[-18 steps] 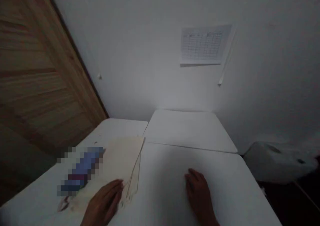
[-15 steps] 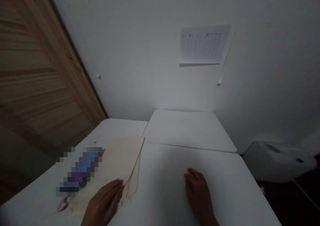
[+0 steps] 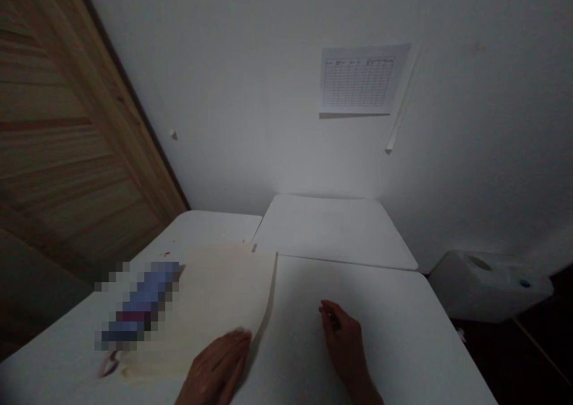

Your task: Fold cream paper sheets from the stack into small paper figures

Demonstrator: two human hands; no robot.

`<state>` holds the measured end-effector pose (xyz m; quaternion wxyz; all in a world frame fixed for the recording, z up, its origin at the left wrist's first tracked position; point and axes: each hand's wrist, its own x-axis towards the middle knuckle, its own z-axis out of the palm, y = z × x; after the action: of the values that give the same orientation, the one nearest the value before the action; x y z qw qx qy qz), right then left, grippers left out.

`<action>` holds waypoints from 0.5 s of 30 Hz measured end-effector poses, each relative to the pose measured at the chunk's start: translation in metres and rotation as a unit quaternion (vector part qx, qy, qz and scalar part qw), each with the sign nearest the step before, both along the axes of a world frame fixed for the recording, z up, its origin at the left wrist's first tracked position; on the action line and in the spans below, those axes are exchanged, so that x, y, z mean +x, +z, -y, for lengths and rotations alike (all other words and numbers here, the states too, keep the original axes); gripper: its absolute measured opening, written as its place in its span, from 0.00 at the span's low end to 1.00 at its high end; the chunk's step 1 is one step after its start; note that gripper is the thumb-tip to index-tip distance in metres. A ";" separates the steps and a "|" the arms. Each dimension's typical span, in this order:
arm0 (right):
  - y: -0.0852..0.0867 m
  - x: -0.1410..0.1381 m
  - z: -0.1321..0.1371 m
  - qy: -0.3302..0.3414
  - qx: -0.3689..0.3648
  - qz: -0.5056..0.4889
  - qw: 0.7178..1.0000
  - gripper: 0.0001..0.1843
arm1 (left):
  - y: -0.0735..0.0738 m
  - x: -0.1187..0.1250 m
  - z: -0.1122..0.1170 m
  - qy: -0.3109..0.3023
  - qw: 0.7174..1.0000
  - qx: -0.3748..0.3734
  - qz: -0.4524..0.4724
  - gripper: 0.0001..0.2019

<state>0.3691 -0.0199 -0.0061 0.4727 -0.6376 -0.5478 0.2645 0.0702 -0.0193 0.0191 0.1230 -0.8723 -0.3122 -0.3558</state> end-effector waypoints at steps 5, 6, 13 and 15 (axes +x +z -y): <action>0.011 -0.024 -0.013 0.026 -0.061 -0.159 0.985 0.25 | -0.008 0.022 0.012 -0.031 0.999 0.001 0.018 0.13; 0.011 -0.027 -0.016 0.029 -0.068 -0.177 0.981 0.25 | -0.009 0.025 0.014 -0.033 0.999 -0.003 0.017 0.13; 0.004 -0.034 -0.032 -0.001 -0.098 -0.224 0.970 0.27 | -0.004 0.047 0.028 -0.048 0.999 -0.017 0.006 0.13; 0.002 -0.032 -0.034 -0.009 -0.103 -0.220 0.970 0.27 | -0.006 0.054 0.030 -0.056 0.998 -0.010 0.021 0.13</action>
<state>0.3368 0.0142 -0.0041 0.5164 -0.6137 -0.3940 0.4488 0.1246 -0.0491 0.0128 0.0877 -0.8821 -0.2686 -0.3770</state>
